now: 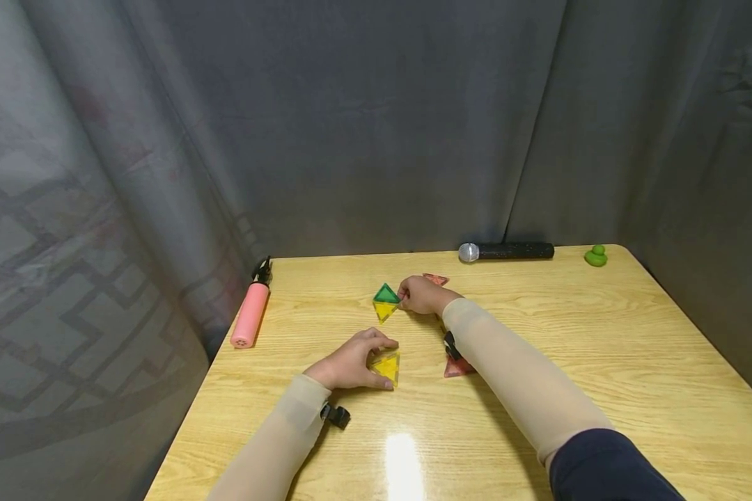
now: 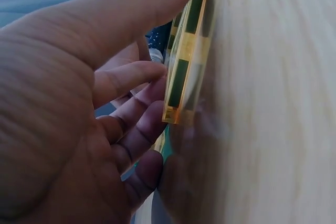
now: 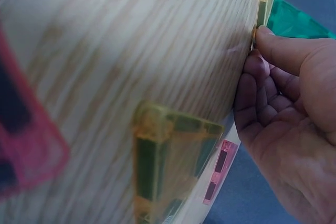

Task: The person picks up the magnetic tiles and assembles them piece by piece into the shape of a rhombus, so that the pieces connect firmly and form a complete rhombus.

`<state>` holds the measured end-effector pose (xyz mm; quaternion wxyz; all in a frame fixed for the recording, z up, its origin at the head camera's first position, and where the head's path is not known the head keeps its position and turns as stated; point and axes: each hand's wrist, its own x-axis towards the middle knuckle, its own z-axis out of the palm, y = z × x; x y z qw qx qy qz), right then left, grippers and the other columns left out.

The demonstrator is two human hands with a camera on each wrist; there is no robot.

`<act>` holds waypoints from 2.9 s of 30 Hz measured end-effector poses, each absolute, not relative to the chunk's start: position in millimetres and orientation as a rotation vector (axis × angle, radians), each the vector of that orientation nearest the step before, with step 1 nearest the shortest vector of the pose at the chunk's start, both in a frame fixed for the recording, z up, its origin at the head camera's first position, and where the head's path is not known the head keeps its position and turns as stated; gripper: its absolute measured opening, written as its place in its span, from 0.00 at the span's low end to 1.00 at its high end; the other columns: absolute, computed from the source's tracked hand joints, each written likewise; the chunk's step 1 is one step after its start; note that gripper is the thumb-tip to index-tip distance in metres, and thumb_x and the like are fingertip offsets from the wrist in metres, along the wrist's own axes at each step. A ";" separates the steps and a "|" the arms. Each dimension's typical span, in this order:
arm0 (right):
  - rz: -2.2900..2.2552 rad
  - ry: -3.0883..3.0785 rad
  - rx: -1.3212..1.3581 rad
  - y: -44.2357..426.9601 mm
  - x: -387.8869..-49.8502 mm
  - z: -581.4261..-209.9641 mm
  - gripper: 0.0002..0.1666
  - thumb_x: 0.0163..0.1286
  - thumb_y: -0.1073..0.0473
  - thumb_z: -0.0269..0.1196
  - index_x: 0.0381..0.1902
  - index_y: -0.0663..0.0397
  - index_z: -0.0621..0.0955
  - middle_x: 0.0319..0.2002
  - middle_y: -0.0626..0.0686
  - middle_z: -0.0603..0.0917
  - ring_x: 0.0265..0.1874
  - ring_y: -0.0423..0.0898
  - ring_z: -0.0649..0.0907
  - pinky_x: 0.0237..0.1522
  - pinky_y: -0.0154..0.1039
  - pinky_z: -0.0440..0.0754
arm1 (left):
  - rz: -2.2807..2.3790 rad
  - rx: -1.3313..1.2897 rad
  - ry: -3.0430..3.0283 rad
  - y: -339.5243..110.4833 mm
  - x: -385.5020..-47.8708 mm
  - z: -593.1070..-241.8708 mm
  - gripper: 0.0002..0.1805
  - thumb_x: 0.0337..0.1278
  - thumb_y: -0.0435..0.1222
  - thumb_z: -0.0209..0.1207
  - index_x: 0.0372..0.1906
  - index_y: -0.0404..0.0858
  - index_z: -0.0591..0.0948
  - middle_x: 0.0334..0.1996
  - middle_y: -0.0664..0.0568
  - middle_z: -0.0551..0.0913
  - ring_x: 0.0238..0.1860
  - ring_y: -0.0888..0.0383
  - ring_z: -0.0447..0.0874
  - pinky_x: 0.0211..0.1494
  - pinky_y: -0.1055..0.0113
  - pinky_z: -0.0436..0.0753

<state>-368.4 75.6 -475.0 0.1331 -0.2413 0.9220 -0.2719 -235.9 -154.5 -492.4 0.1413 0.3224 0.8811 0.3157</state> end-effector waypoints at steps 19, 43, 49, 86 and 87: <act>-0.780 2.665 -0.710 74.7 -369.1 -475.7 0.05 0.76 0.60 0.67 0.40 0.56 0.82 0.37 0.51 0.80 0.35 0.45 0.76 0.43 0.40 0.74 | 0.873 0.937 2.625 -152.1 -234.3 -499.1 0.43 0.44 0.56 0.82 0.68 0.49 0.81 0.51 0.59 0.75 0.49 0.60 0.73 0.53 0.66 0.77; -0.804 2.624 -0.693 76.9 -370.5 -476.4 0.07 0.73 0.60 0.69 0.41 0.55 0.82 0.33 0.50 0.78 0.33 0.44 0.76 0.43 0.40 0.74 | 0.919 0.879 2.666 -154.3 -238.1 -500.6 0.37 0.49 0.49 0.81 0.65 0.47 0.81 0.51 0.59 0.78 0.49 0.59 0.76 0.54 0.64 0.79; -0.815 2.607 -0.674 76.8 -369.2 -475.0 0.08 0.73 0.59 0.69 0.43 0.56 0.82 0.34 0.50 0.79 0.33 0.44 0.76 0.44 0.40 0.75 | 0.953 0.845 2.684 -155.8 -238.7 -502.2 0.38 0.47 0.48 0.82 0.65 0.46 0.80 0.49 0.58 0.77 0.48 0.60 0.76 0.55 0.65 0.79; -0.844 2.567 -0.686 82.7 -368.1 -472.9 0.10 0.76 0.56 0.68 0.46 0.56 0.82 0.38 0.51 0.80 0.35 0.45 0.77 0.44 0.41 0.75 | 1.495 0.607 2.700 -167.0 -251.0 -507.0 0.20 0.66 0.27 0.68 0.58 0.44 0.78 0.47 0.52 0.80 0.42 0.57 0.82 0.46 0.64 0.84; -0.844 2.567 -0.689 82.6 -368.7 -473.3 0.10 0.76 0.56 0.68 0.46 0.56 0.81 0.38 0.50 0.80 0.35 0.44 0.76 0.44 0.41 0.75 | 1.505 0.593 2.707 -167.7 -251.4 -506.5 0.19 0.66 0.28 0.68 0.58 0.43 0.78 0.47 0.53 0.80 0.42 0.57 0.83 0.45 0.64 0.84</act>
